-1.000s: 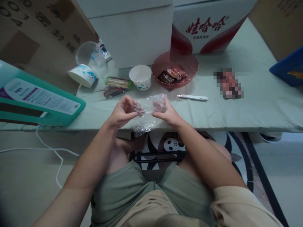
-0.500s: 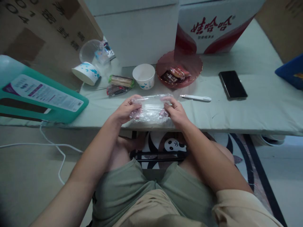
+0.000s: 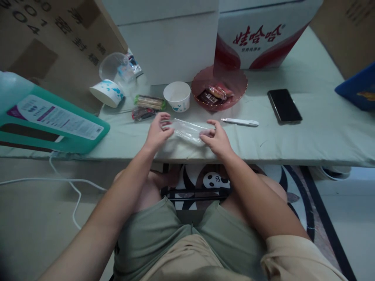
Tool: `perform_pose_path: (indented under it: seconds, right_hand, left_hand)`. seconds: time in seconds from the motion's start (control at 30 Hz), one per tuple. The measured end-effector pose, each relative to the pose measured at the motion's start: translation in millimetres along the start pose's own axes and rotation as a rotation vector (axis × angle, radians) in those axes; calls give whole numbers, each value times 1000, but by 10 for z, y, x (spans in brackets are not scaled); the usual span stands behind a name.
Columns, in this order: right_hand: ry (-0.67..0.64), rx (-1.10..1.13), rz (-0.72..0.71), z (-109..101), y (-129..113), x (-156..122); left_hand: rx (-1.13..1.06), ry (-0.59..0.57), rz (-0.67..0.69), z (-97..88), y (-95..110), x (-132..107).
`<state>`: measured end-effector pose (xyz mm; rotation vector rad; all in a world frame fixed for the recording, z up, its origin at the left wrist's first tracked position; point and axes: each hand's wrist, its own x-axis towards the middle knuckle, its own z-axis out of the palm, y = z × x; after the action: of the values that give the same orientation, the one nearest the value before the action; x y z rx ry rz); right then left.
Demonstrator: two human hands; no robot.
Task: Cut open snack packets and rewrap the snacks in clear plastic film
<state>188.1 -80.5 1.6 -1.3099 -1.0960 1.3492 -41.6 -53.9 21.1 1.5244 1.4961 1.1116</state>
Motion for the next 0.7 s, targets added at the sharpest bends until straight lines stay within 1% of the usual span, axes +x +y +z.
perform_pose_path:
  seconds: [0.03,0.07,0.1,0.13,0.23,0.27,0.33,0.43,0.53,0.57,0.6,0.63,0.67,0.7]
  right_hand:
    - [16,6,7,18,19,11]
    - [31,-10,2,36,32,20]
    - [43,-36,-16,54,37,25]
    - [49,-63,-42,71,36,25]
    - [36,-115,-140,123,-1,-10]
    - [26,-124,-168,141,-19,-30]
    - [4,-128,-193,173,-47,-71]
    - [-38,-71,-136,204,-55,-107]
    - [-103,143,-22,203,-44,-98]
    - [-131,209,3,194,-44,-89]
    - [-155,247,14,180,-46,-77]
    - [-166,249,13,162,-50,-65]
    - [-161,223,6,140,-55,-51]
    - [-139,182,-2,116,-57,-35]
  left_hand:
    - [53,106,26,12,15,-15]
    - [94,158,51,30,37,-40]
    - [121,151,78,58,62,-73]
    - [139,99,106,97,86,-112]
    - [157,-127,163,264,117,-218]
    - [138,-183,163,323,110,-238]
    - [94,-244,171,419,84,-247]
    - [47,-336,177,488,75,-214]
    - [-75,-497,63,505,124,-180]
    - [-133,-523,17,505,141,-170]
    - [-180,-519,-17,502,152,-160]
    - [-204,-480,-35,490,153,-147]
    - [-195,-410,-35,468,144,-130]
    - [-163,-317,-26,432,126,-109]
